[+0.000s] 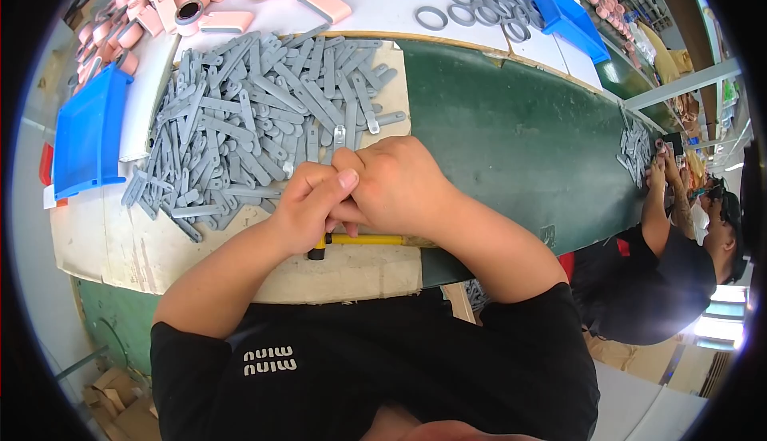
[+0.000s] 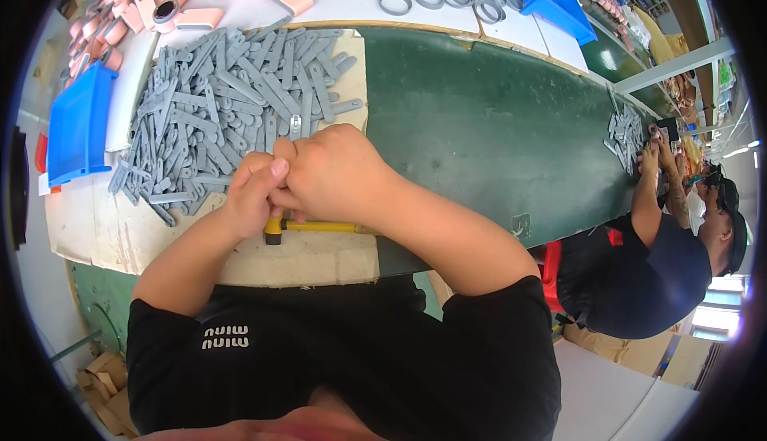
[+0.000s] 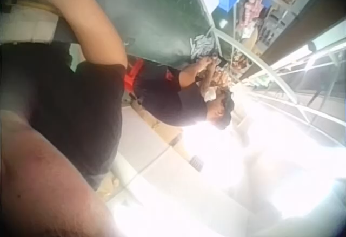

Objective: The person assembles small plastic electronic device components by hand, using a rubber mallet to secure plastic rings into a plastic housing at a production line workbench.

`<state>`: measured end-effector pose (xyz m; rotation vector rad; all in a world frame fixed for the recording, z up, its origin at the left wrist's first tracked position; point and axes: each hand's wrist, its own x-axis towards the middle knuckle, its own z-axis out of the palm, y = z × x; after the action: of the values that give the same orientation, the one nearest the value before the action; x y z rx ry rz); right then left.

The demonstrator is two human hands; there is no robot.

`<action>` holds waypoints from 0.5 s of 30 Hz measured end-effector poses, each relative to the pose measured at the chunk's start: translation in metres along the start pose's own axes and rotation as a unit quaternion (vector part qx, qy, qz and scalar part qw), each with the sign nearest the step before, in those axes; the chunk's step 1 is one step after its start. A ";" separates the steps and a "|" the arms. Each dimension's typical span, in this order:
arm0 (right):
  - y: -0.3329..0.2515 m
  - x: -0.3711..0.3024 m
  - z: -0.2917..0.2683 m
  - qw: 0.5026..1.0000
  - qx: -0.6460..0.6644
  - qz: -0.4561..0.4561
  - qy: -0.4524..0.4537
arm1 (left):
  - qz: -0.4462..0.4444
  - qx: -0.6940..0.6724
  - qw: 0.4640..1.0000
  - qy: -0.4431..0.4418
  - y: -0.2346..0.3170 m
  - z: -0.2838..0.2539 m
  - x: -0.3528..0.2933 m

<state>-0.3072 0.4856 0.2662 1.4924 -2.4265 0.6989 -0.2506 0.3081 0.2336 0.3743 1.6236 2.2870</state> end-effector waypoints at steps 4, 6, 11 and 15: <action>0.000 0.001 -0.001 1.000 0.005 0.012 -0.023 | 0.009 -0.004 1.000 -0.012 -0.004 -0.004 0.000; -0.001 0.002 -0.002 0.999 0.002 0.011 -0.031 | 0.010 -0.003 1.000 -0.014 -0.005 -0.005 -0.001; 0.000 0.000 -0.001 1.000 -0.003 0.016 -0.023 | 0.001 0.003 1.000 -0.006 -0.001 -0.001 0.000; 0.000 0.001 -0.003 0.999 0.004 0.019 -0.036 | -0.004 -0.003 1.000 -0.004 -0.002 -0.002 0.000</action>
<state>-0.3080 0.4860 0.2697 1.5034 -2.5137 0.6752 -0.2508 0.3072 0.2317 0.3743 1.6120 2.2819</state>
